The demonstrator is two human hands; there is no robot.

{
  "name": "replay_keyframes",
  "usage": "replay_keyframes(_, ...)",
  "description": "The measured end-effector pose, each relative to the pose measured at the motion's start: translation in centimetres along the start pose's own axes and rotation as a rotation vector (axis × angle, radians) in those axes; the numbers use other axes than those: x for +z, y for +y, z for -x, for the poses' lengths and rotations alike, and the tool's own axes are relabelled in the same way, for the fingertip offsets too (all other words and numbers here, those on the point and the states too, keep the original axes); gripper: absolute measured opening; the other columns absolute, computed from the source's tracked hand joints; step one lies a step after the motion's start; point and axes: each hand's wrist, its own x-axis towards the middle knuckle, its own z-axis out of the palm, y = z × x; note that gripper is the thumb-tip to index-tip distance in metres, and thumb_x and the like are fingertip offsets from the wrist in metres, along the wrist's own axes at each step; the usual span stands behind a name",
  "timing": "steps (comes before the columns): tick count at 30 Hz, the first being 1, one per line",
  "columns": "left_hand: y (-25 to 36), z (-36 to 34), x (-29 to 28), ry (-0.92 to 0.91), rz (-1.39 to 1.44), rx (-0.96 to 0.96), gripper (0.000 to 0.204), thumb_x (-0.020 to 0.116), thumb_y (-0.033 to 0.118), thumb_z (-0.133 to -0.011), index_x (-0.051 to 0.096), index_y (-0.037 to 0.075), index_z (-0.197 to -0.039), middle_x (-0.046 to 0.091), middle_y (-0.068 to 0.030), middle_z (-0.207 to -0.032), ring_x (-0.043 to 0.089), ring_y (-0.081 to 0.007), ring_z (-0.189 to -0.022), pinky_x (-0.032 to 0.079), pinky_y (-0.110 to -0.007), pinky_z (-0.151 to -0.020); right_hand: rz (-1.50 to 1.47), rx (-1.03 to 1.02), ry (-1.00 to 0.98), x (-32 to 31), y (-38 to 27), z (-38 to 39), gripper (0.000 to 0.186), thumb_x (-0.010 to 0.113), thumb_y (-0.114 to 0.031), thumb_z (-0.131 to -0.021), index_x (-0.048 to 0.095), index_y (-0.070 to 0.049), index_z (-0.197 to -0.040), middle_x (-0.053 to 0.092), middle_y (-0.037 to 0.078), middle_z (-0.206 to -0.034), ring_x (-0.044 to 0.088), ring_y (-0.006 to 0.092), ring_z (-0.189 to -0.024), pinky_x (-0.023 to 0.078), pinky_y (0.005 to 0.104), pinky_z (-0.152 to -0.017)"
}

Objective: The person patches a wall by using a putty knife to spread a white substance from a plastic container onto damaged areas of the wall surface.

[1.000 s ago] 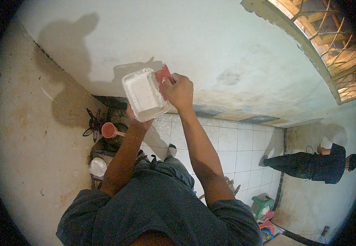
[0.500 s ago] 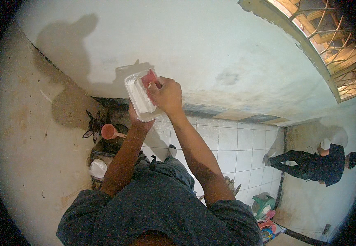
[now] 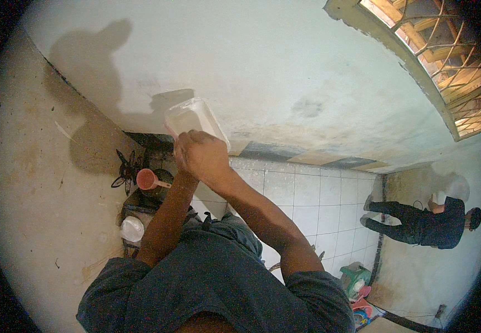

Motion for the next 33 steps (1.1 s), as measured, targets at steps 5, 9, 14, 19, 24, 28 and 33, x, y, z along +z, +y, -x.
replay_keyframes(5, -0.2, -0.4, -3.8, 0.011, -0.366, 0.204, 0.062, 0.03, 0.057, -0.101, 0.045, 0.01, -0.139, 0.058, -0.0069, -0.124, 0.055, -0.0237, -0.114, 0.044, -0.042, -0.101, 0.038, -0.064, 0.069, 0.0, 0.8, 0.8, 0.017, 0.067, -0.019, -0.084, 0.061, -0.006, -0.075, 0.06, 0.01, -0.069, 0.06, 0.0297, -0.06, 0.05, 0.0386, -0.056)
replay_keyframes(9, 1.6, 0.8, 3.4, -0.043, 0.089, -0.032, 0.064, 0.029, 0.059, -0.1, 0.041, 0.013, -0.144, 0.055, -0.0075, -0.134, 0.053, -0.0279, -0.123, 0.042, -0.046, -0.106, -0.363, 0.482, 0.165, -2.8, 3.6, -0.2, 0.026, 0.065, -0.021, -0.093, 0.064, 0.002, -0.082, 0.057, 0.007, -0.061, 0.047, 0.0114, -0.054, 0.041, 0.0311, -0.052)
replay_keyframes(14, 2.4, 1.1, 4.6, -0.044, 0.177, -0.059, 0.068, 0.031, 0.061, -0.099, 0.035, 0.015, -0.149, 0.046, -0.0079, -0.146, 0.048, -0.031, -0.131, 0.038, -0.049, -0.111, -0.498, 0.65, 0.141, -1.1, 8.7, 1.8, 0.031, 0.063, -0.024, -0.094, 0.06, 0.003, -0.079, 0.054, 0.008, -0.062, 0.047, 0.0143, -0.056, 0.04, 0.0324, -0.053)
replay_keyframes(19, 2.3, 1.2, 3.7, -0.002, 0.145, -0.116, 0.066, 0.035, 0.059, -0.099, 0.037, 0.014, -0.148, 0.048, -0.0076, -0.144, 0.048, -0.0304, -0.131, 0.04, -0.048, -0.11, -0.768, 0.8, 0.206, -0.6, 8.3, 2.3, 0.023, 0.061, -0.022, -0.098, 0.062, -0.002, -0.088, 0.056, -0.001, -0.071, 0.043, 0.0055, -0.058, 0.034, 0.0242, -0.049)
replay_keyframes(24, 1.9, 1.5, 3.5, -0.281, 0.204, -0.151, 0.062, 0.038, 0.056, -0.099, 0.042, 0.014, -0.144, 0.053, -0.0078, -0.139, 0.052, -0.0302, -0.127, 0.045, -0.047, -0.105, -0.947, 0.915, 0.363, -0.7, 9.2, 1.6, 0.021, 0.06, -0.023, -0.098, 0.062, -0.005, -0.089, 0.055, -0.003, -0.071, 0.04, 0.0048, -0.056, 0.032, 0.0232, -0.048)
replay_keyframes(28, 1.7, 1.8, 3.4, -0.293, 0.185, -0.134, 0.061, 0.038, 0.056, -0.099, 0.042, 0.014, -0.144, 0.055, -0.0082, -0.137, 0.056, -0.03, -0.122, 0.047, -0.048, -0.103, -0.999, 0.899, 0.415, -0.8, 9.9, 1.3, 0.02, 0.061, -0.023, -0.098, 0.061, -0.006, -0.087, 0.054, -0.003, -0.069, 0.038, 0.0043, -0.055, 0.03, 0.0225, -0.047)
replay_keyframes(33, 2.2, 2.2, 3.9, -0.117, 0.132, -0.2, 0.058, 0.037, 0.05, -0.099, 0.04, 0.013, -0.144, 0.058, -0.0094, -0.131, 0.058, -0.0286, -0.12, 0.049, -0.049, -0.102, -0.951, 0.891, 0.475, -0.6, 11.1, 0.8, 0.019, 0.06, -0.021, -0.098, 0.06, -0.006, -0.087, 0.053, -0.003, -0.07, 0.038, 0.0043, -0.054, 0.029, 0.0227, -0.046)
